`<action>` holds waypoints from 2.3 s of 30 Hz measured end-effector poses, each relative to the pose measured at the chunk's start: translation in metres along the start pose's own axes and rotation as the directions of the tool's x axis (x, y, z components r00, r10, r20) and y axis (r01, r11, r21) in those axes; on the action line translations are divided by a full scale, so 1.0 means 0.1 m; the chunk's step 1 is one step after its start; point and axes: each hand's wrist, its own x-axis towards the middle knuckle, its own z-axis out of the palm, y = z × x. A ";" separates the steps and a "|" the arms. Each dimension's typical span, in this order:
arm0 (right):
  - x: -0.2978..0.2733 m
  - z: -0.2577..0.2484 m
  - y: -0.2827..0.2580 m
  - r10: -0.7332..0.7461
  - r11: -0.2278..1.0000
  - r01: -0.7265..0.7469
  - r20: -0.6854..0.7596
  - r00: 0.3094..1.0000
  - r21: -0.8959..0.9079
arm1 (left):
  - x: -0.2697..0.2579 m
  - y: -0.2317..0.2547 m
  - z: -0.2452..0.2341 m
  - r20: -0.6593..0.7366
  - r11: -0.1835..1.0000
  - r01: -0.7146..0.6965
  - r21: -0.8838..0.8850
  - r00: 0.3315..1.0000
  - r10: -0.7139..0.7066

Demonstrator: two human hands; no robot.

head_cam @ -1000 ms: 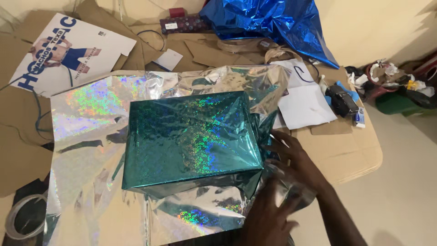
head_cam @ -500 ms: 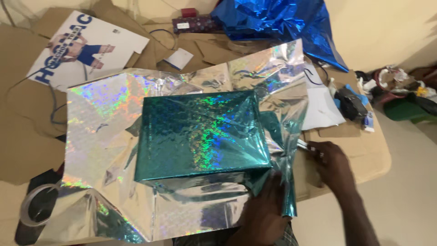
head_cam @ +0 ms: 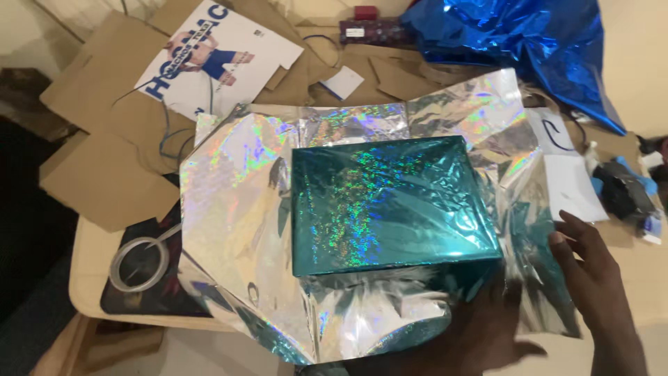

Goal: The person wraps a rectangular box with iridescent teal wrapping paper on a cluttered table. They fold the paper around the box, smooth the edges, and secure the folds with a stapler. The person then places the wrapped box onto a larger sheet of wrapping paper and begins to fold the paper around it.

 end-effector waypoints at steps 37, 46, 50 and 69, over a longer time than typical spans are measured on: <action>3.36 1.47 -0.51 -0.477 0.575 0.789 0.694 0.539 -0.218 | 0.49 -3.86 -2.97 -0.009 0.808 0.361 0.466 0.915 -0.404; 3.38 1.40 -0.65 -0.411 0.483 0.760 0.653 0.636 -0.435 | 0.48 -3.78 -3.06 -0.086 0.817 0.494 0.296 0.866 -0.493; 3.39 1.23 -0.73 -0.356 0.638 0.648 0.586 0.728 -0.417 | 0.57 -3.79 -3.10 -0.143 0.815 0.437 0.381 0.898 -0.415; 1.85 0.19 -1.06 -0.687 0.428 0.711 0.309 0.657 -0.559 | -0.05 -2.61 -3.55 -0.235 0.893 0.153 0.423 0.970 -0.055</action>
